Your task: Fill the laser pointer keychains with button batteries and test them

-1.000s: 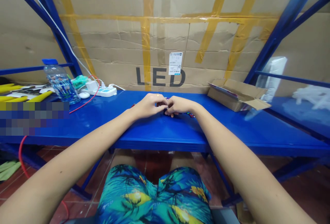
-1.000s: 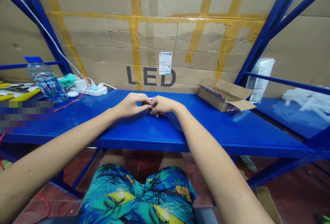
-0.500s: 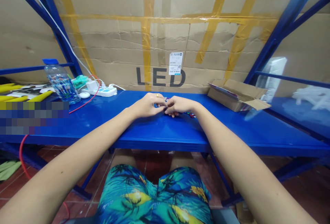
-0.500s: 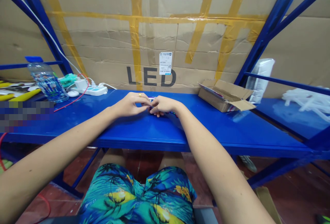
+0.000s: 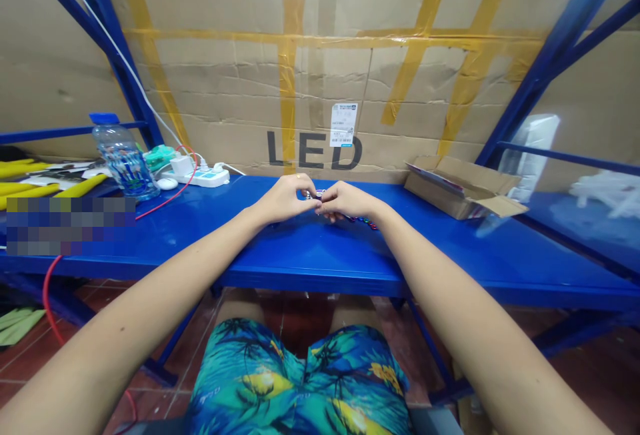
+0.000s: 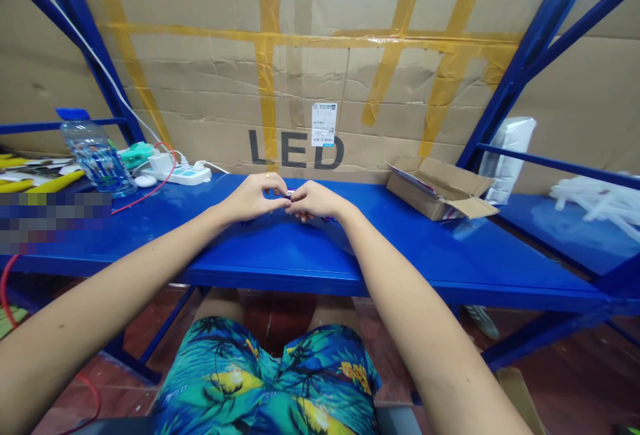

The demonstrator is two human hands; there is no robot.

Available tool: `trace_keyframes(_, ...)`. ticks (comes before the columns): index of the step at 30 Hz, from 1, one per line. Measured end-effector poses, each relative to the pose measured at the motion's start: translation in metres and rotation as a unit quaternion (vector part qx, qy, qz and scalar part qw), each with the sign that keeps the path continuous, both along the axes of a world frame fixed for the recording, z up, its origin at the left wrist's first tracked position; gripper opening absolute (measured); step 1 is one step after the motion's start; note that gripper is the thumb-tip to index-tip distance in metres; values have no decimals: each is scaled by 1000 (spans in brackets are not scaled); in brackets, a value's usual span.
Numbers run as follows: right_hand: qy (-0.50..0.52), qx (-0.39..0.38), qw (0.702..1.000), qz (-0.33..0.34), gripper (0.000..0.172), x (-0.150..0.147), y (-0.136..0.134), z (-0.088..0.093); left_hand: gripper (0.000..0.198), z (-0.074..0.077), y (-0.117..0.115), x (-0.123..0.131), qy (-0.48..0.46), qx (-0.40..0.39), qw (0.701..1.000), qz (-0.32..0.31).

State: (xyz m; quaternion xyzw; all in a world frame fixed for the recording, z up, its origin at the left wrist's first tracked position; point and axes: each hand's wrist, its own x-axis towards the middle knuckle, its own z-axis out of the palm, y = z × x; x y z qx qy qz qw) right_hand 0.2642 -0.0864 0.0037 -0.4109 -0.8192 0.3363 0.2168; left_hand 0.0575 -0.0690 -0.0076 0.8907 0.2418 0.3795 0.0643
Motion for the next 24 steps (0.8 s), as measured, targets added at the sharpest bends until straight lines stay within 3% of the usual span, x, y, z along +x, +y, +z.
trace_keyframes(4, 10, 86, 996, -34, 24, -11, 2, -3, 13, 0, 4, -1, -70, -55, 995, 39)
trace_keyframes(9, -76, 225, 964, -115, 20, -34, 6, -8, 12, 4, 11, -5, -213, -125, 966, 84)
trace_keyframes(13, -143, 250, 957, -37, 26, -49, 10, -16, 10, 5, 18, -10, -285, -176, 941, 54)
trace_keyframes(17, -157, 229, 960, 22, 20, -55, 13, -23, 8, 4, 19, -9, -327, -248, 911, 30)
trace_keyframes(20, -89, 216, 972, -26, 11, -46, 15, -21, 11, 3, 17, -6, -324, -295, 899, 5)
trace_keyframes(24, 109, 198, 965, -136, 5, -18, 15, -7, 16, -2, 16, -2, -253, -313, 914, -43)
